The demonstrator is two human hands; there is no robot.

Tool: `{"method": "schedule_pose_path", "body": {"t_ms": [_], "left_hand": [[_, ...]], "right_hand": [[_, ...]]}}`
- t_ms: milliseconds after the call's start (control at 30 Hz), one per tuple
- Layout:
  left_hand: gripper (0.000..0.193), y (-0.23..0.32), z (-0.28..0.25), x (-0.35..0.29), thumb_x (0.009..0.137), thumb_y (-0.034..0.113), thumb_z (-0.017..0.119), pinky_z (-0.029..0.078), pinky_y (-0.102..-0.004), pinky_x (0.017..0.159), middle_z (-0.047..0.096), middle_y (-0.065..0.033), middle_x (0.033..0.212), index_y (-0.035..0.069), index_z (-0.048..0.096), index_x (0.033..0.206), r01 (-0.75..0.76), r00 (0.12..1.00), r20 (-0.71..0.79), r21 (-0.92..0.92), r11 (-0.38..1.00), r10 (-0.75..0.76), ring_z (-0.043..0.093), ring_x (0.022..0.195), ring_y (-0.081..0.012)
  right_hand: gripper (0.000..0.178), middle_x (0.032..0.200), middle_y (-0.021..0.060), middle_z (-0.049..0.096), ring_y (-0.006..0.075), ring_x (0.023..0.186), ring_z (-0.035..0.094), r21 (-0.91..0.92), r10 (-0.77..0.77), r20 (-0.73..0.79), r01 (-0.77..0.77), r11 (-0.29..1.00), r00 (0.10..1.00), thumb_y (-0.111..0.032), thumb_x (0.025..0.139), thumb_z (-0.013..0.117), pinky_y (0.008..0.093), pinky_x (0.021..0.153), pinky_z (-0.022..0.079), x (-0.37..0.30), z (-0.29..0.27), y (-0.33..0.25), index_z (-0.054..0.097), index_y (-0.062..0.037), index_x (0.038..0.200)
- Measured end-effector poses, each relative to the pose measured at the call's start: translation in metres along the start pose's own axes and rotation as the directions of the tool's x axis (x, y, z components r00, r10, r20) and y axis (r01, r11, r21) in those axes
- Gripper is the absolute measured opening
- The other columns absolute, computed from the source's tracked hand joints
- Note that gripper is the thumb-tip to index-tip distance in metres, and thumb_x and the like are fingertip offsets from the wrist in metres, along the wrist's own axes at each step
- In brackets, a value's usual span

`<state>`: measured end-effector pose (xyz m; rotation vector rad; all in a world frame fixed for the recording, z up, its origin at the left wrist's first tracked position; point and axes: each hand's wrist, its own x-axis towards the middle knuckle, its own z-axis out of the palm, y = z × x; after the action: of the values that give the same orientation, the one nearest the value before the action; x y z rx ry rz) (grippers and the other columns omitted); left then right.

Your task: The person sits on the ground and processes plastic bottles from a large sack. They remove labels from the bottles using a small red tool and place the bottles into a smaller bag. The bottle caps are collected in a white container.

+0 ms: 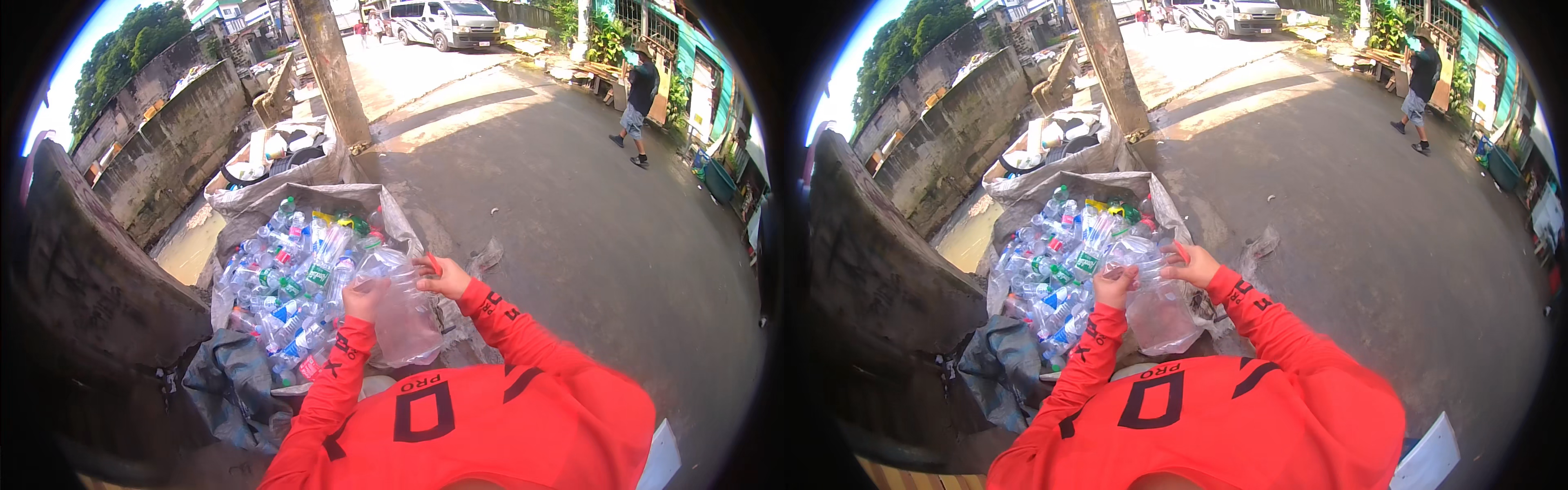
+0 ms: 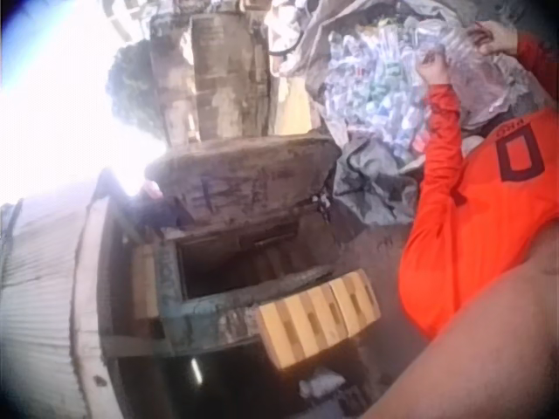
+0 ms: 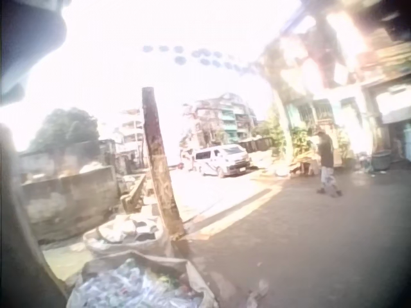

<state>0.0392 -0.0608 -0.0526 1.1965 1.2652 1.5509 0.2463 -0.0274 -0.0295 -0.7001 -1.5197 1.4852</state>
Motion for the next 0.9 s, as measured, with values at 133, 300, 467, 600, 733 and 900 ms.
{"method": "schedule_pose_path", "body": {"t_ms": [133,300,467,600,733,900], "left_hand": [[0.023,0.039,0.023,-0.002,0.075,0.016,0.072,0.049,-0.0248,0.051,0.060,-0.0059,0.071,0.000,0.056,0.079,0.012,1.000,0.031,-0.164,0.986,-0.007,0.057,0.058,-0.0118],[0.020,0.050,0.014,-0.014,0.076,0.012,0.069,0.050,-0.0260,0.054,0.062,-0.0077,0.073,-0.001,0.055,0.081,-0.066,0.995,0.066,-0.148,0.987,0.077,0.059,0.060,-0.0133],[0.020,0.064,0.010,-0.008,0.078,0.014,0.067,0.051,-0.0264,0.056,0.062,-0.0080,0.074,-0.002,0.055,0.083,-0.058,0.992,0.103,-0.174,0.983,0.077,0.060,0.063,-0.0143],[0.021,0.081,0.010,-0.007,0.082,0.018,0.063,0.050,-0.0246,0.056,0.062,-0.0071,0.073,0.000,0.055,0.088,-0.064,0.982,0.160,-0.217,0.974,0.100,0.060,0.063,-0.0137],[0.019,0.081,-0.011,-0.002,0.084,0.017,0.061,0.048,-0.0237,0.057,0.061,-0.0057,0.072,-0.001,0.056,0.089,-0.263,0.964,0.065,0.060,0.963,0.259,0.058,0.063,-0.0114],[0.021,0.103,-0.011,-0.002,0.085,0.023,0.060,0.046,-0.0225,0.050,0.059,-0.0036,0.067,0.003,0.055,0.091,-0.352,0.934,-0.069,-0.024,0.936,0.349,0.059,0.060,-0.0116]], "right_hand": [[0.045,0.080,0.0065,0.064,0.0119,0.073,0.056,-0.234,-0.056,0.157,0.092,0.968,0.986,-0.028,0.069,0.074,0.0270,0.068,0.045,0.037,0.007,-0.041,0.060,0.0008,0.100],[0.040,0.074,0.0061,0.063,0.0115,0.067,0.055,-0.315,0.033,0.234,0.044,0.948,0.972,-0.024,0.068,0.074,0.0276,0.064,0.045,0.038,0.006,-0.048,0.062,0.0004,0.097],[0.038,0.071,0.0058,0.063,0.0117,0.062,0.055,-0.442,-0.133,0.101,0.164,0.882,0.986,-0.020,0.066,0.074,0.0281,0.061,0.045,0.030,0.021,-0.073,0.062,0.0010,0.095],[0.034,0.074,0.0050,0.064,0.0103,0.064,0.055,-0.387,-0.206,0.063,0.214,0.897,0.976,-0.017,0.069,0.072,0.0287,0.061,0.045,0.031,0.018,-0.078,0.062,0.0016,0.095],[0.024,0.077,0.0034,0.064,0.0100,0.066,0.056,-0.144,-0.125,0.095,0.138,0.980,0.988,-0.013,0.074,0.069,0.0278,0.061,0.046,0.033,0.027,-0.077,0.063,0.0021,0.092],[0.017,0.075,0.0031,0.063,0.0086,0.065,0.055,-0.073,-0.149,0.094,0.156,0.985,0.984,-0.013,0.078,0.065,0.0241,0.060,0.044,0.029,0.040,-0.086,0.063,0.0016,0.085]]}}
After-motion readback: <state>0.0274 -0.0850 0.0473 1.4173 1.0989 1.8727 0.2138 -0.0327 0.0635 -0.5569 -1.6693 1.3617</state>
